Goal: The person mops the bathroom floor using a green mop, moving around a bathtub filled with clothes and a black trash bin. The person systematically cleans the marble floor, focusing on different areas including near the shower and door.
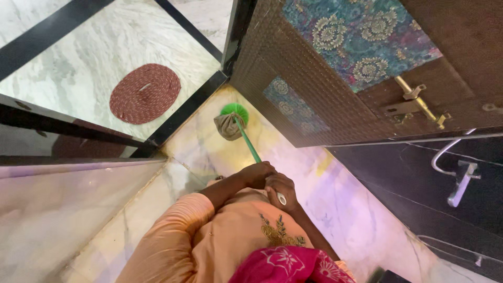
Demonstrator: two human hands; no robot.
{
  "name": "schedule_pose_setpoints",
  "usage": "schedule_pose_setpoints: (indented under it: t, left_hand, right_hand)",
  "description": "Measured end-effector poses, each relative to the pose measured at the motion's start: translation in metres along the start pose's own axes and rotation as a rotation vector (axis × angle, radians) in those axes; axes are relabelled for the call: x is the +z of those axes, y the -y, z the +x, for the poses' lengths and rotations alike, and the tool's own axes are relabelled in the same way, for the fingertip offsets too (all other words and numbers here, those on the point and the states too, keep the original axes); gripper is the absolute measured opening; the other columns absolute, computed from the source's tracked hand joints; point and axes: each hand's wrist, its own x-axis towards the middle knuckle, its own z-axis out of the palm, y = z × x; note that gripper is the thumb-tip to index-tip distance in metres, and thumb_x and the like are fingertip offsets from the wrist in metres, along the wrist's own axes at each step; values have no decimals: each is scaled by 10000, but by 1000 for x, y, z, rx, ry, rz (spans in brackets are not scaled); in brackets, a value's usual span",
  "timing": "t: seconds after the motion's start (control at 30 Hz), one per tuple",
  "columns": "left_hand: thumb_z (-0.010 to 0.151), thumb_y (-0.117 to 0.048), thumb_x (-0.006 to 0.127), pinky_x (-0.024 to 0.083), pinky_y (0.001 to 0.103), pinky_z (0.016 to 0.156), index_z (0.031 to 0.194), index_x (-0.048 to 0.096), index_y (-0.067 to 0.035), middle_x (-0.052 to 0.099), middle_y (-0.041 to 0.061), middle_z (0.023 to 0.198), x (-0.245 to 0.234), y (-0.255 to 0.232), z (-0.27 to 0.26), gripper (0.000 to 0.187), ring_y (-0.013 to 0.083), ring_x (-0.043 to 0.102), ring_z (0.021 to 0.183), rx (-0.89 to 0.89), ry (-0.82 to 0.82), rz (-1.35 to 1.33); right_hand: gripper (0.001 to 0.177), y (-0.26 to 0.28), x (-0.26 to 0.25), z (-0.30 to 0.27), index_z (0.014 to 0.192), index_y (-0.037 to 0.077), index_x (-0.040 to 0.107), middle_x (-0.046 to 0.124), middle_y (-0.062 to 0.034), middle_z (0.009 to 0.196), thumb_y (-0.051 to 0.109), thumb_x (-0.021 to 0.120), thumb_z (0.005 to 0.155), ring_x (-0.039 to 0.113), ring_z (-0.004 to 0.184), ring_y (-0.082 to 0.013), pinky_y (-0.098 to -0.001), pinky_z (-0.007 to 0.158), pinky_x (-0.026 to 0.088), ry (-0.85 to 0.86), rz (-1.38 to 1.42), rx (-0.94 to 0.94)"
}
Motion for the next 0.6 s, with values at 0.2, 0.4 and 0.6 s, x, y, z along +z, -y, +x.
schedule_pose_setpoints:
  t: [0.2,0.4,0.6]
  left_hand:
    - [768,-253,707,486,384,938,847,700,-101,716,94,903,-5,1,-6,172,310,634,946,-88,8,-93]
    - [834,-287,703,474,384,1008,934,702,-131,729,72,987,16,-20,-7,186,273,664,979,13,55,-138]
    - [800,-254,680,463,391,977,969,732,-126,725,91,992,7,1,1,218,303,636,999,-25,-4,-70]
  right_hand:
    - [169,4,5,2,775,18,614,643,-137,761,75,657,928,673,758,-328,-428,830,567,76,-30,9]
    - [198,16,-11,-11,727,50,595,646,-118,729,105,676,898,679,726,-311,-417,783,564,57,25,-53]
    - [163,-9,-4,-8,768,20,605,645,-139,772,83,669,905,675,765,-341,-432,803,569,73,-36,-13]
